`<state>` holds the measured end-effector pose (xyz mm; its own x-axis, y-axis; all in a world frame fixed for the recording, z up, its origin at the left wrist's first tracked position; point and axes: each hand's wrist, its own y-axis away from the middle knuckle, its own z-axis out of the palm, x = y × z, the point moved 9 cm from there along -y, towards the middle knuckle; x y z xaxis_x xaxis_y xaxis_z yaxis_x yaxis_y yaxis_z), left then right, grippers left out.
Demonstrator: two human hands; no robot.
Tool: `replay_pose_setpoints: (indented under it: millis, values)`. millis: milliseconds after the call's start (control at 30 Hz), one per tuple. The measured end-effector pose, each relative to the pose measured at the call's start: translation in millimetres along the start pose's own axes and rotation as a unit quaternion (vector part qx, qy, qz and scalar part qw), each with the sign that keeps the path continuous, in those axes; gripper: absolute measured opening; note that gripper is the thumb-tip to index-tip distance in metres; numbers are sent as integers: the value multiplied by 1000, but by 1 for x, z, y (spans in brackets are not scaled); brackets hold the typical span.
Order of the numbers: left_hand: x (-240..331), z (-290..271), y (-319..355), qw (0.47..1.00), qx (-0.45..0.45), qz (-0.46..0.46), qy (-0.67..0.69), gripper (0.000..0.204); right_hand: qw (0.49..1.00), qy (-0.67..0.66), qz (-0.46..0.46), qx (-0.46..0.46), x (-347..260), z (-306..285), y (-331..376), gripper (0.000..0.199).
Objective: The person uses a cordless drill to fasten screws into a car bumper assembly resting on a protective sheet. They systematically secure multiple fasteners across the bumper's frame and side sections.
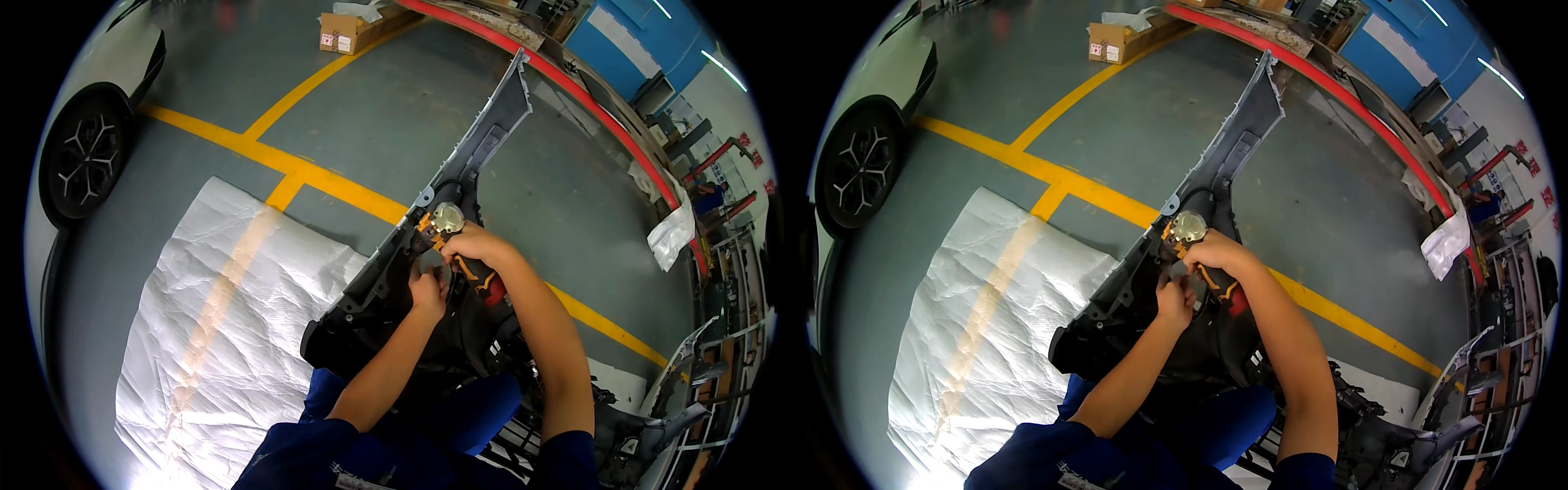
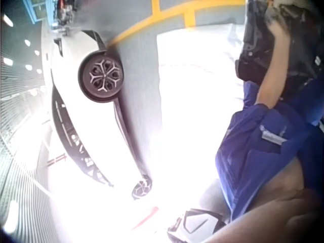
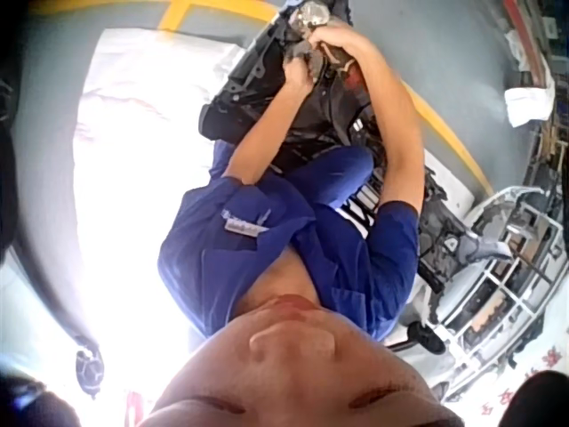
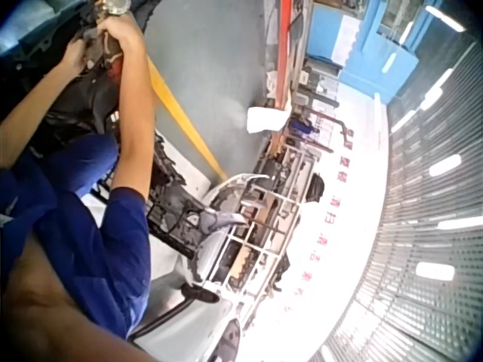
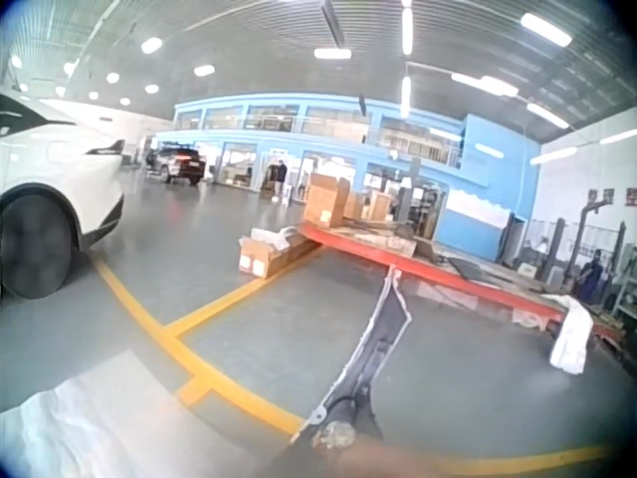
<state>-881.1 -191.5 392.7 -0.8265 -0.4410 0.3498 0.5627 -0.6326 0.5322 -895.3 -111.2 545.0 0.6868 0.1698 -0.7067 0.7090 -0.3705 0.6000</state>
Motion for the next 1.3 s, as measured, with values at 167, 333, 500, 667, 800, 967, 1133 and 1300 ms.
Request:
replay_pose_setpoints:
  millis: [167,333,500,667,800,967,1133,1300]
  values:
    - [103,4,112,826,-64,339,-445,23,999,33,-15,-16,-14,10,-7,13]
    - [206,8,135,464,67,396,-790,59,999,53,-3,-3,5,-2,-11,12]
    - [210,-19,101,397,-9,244,-885,65,997,71,-39,-12,-11,6,-10,12]
    - [204,-10,105,362,-25,294,-884,61,998,58,-36,-12,-9,5,-10,12]
    - [203,-11,103,371,-37,315,-873,58,998,62,-26,-12,-6,3,-13,12]
    - [204,-14,102,385,-37,322,-864,56,994,109,-29,-7,-5,6,-15,13]
    - [202,-15,101,403,-34,333,-852,54,980,196,-43,-15,6,4,-30,15]
    - [204,-19,102,407,-26,350,-843,54,986,163,-29,-8,-7,7,-19,17]
